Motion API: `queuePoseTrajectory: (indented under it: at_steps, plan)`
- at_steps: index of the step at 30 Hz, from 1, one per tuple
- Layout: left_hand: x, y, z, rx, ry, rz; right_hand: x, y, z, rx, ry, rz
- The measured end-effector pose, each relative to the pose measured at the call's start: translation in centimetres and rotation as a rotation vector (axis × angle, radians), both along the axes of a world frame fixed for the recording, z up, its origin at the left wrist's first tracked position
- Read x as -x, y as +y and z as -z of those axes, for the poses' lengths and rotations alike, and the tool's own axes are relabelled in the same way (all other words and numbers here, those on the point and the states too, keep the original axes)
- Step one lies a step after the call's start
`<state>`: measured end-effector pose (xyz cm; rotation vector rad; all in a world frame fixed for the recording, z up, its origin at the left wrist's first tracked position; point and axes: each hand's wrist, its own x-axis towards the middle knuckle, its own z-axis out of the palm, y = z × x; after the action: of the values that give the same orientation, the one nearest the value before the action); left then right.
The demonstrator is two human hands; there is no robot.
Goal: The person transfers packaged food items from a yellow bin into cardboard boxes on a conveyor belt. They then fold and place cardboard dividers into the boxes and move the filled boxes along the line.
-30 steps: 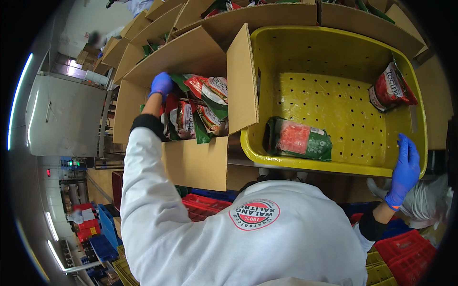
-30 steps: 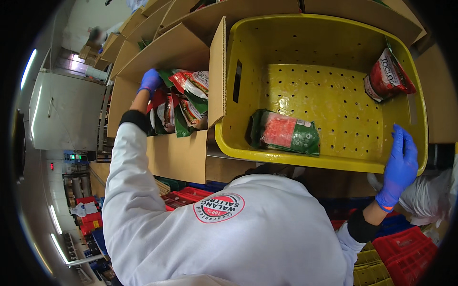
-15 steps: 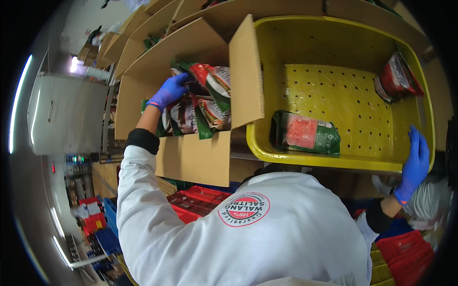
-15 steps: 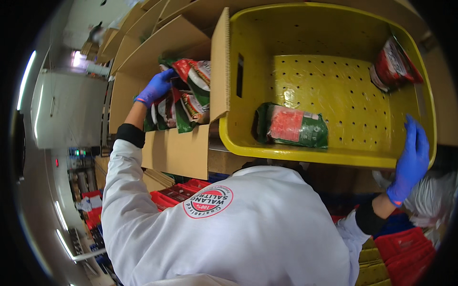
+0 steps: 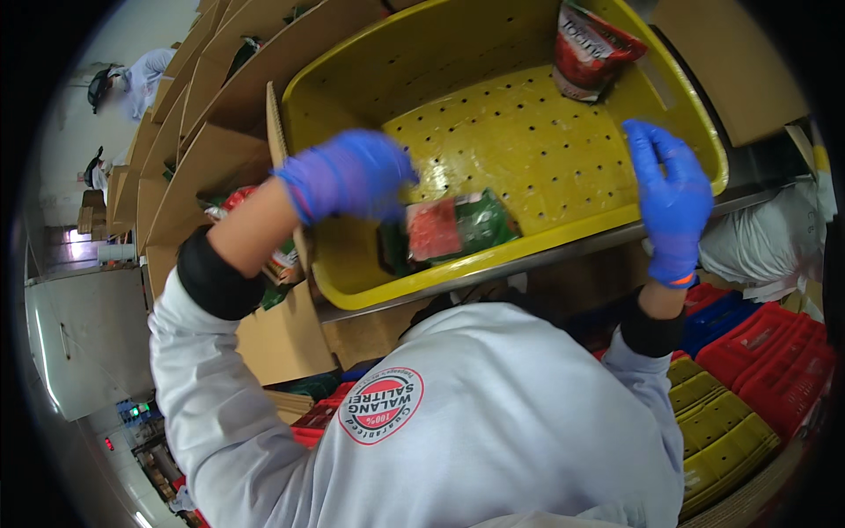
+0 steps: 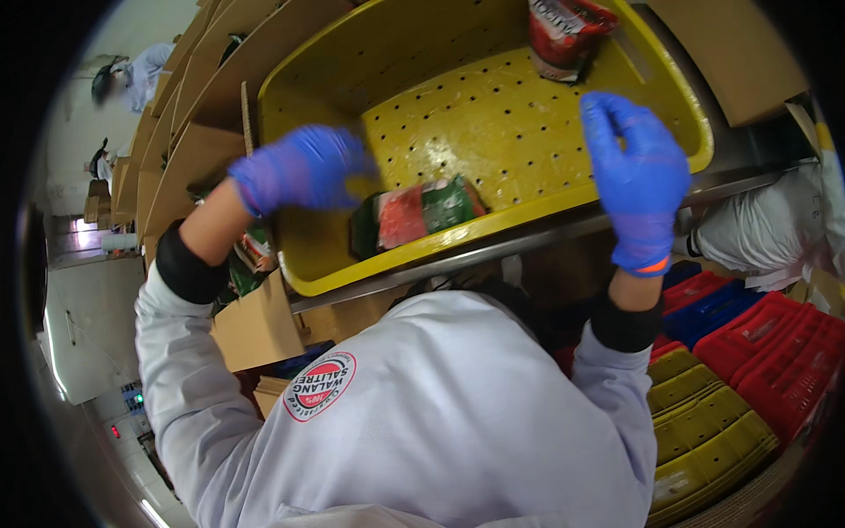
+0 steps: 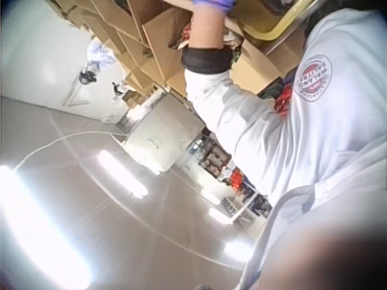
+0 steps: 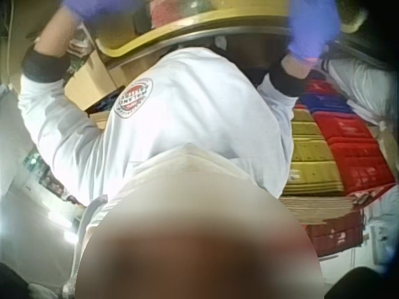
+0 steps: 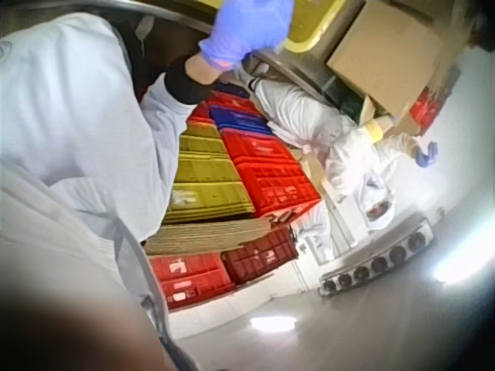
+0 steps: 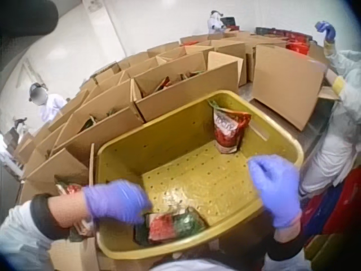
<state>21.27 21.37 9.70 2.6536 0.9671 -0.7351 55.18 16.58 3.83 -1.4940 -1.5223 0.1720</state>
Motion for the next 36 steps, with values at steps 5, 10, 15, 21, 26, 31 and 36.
queuePoseTrajectory:
  at_steps: [5, 10, 15, 21, 26, 31, 36]
  plan:
    - [-1.5, -2.1, 5.3, 0.200, 0.642, 0.313, -0.6, 0.2, -0.3, -0.149, -0.199, -0.061]
    - [-0.4, -2.7, 8.2, 0.222, 0.590, 0.409, -1.1, 0.5, 0.4, -0.263, -0.240, -0.085]
    - [-0.9, -2.3, 7.8, 0.262, 0.461, 0.293, -1.6, 0.3, 0.1, -0.204, -0.237, -0.124]
    - [-1.6, -3.3, 9.1, 0.309, 0.431, 0.235, -1.8, 0.4, 0.2, -0.179, -0.243, -0.139]
    - [2.3, -3.9, 12.7, 0.143, 0.294, 0.216, -2.1, 0.3, 0.3, -0.142, -0.241, -0.162]
    - [1.6, -1.4, 11.7, 0.024, 0.344, 0.313, -2.2, 0.3, 0.4, -0.154, -0.240, -0.179]
    - [-0.9, 1.8, 9.1, -0.080, 0.330, -0.033, -2.1, 0.2, 0.1, -0.116, -0.278, -0.180]
